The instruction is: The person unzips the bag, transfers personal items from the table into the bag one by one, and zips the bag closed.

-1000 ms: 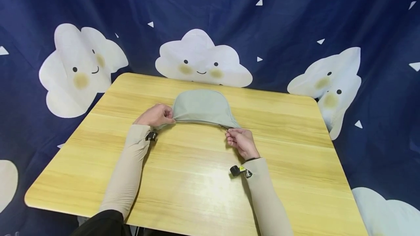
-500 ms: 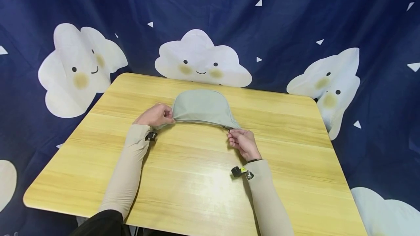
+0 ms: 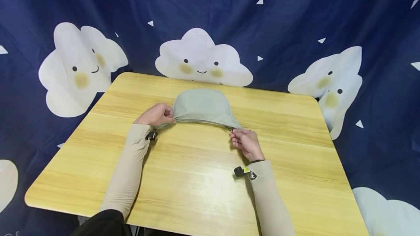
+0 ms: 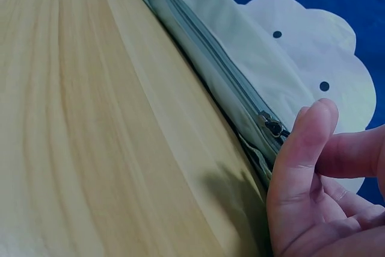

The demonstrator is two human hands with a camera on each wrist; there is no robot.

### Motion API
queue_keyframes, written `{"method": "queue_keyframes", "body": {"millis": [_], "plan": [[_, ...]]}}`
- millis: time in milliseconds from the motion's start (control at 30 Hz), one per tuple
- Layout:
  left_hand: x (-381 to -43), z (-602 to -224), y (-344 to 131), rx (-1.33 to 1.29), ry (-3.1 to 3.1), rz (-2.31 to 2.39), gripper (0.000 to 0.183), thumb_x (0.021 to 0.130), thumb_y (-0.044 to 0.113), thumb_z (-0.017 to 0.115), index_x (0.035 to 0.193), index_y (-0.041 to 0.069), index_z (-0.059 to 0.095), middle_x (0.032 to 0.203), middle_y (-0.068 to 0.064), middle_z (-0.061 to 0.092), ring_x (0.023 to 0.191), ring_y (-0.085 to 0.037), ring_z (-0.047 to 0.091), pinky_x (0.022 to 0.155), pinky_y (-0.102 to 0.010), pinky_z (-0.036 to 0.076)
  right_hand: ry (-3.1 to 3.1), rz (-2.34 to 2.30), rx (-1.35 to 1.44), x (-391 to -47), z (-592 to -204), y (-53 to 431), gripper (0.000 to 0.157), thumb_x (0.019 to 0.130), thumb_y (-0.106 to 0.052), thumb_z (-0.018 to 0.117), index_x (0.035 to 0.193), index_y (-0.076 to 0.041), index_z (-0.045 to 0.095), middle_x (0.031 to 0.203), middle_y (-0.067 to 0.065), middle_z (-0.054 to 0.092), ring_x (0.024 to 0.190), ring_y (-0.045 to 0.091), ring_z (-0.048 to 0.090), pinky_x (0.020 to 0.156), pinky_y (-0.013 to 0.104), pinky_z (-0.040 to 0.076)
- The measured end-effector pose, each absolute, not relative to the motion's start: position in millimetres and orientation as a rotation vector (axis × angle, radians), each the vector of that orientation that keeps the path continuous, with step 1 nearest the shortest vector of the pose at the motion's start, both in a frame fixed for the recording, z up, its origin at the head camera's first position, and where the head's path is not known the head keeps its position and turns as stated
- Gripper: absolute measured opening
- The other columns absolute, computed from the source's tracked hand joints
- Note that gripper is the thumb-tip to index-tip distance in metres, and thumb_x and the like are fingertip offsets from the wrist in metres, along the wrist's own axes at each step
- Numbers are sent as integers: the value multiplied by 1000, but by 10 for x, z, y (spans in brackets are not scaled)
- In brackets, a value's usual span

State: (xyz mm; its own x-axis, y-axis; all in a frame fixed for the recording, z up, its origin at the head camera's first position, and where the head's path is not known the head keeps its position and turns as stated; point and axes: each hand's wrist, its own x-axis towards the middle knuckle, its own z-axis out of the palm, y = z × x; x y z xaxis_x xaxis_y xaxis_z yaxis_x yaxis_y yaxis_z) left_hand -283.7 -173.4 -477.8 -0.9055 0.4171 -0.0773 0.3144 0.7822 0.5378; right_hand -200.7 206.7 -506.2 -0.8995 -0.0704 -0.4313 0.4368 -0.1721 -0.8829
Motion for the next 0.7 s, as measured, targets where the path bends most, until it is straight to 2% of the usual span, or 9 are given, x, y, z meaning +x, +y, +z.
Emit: {"method": "queue_keyframes", "body": {"millis": [333, 700], "plan": [[-2839, -4770, -1696, 572, 2769, 793, 26, 88, 23, 81, 73, 16, 62, 72, 3, 57, 69, -16, 51, 63, -28, 41, 1743, -2165, 415, -1979, -5048, 2121, 11, 103, -4, 58, 108, -1, 68, 78, -1, 73, 63, 4, 64, 58, 15, 57], [-2834, -4772, -1706, 552, 2782, 785, 28, 88, 26, 81, 72, 17, 61, 72, 2, 56, 69, -16, 50, 61, -29, 39, 1776, -2131, 379, -1923, -5038, 2209, 14, 104, -5, 56, 115, 3, 62, 82, -3, 72, 68, 3, 62, 61, 14, 55]]}}
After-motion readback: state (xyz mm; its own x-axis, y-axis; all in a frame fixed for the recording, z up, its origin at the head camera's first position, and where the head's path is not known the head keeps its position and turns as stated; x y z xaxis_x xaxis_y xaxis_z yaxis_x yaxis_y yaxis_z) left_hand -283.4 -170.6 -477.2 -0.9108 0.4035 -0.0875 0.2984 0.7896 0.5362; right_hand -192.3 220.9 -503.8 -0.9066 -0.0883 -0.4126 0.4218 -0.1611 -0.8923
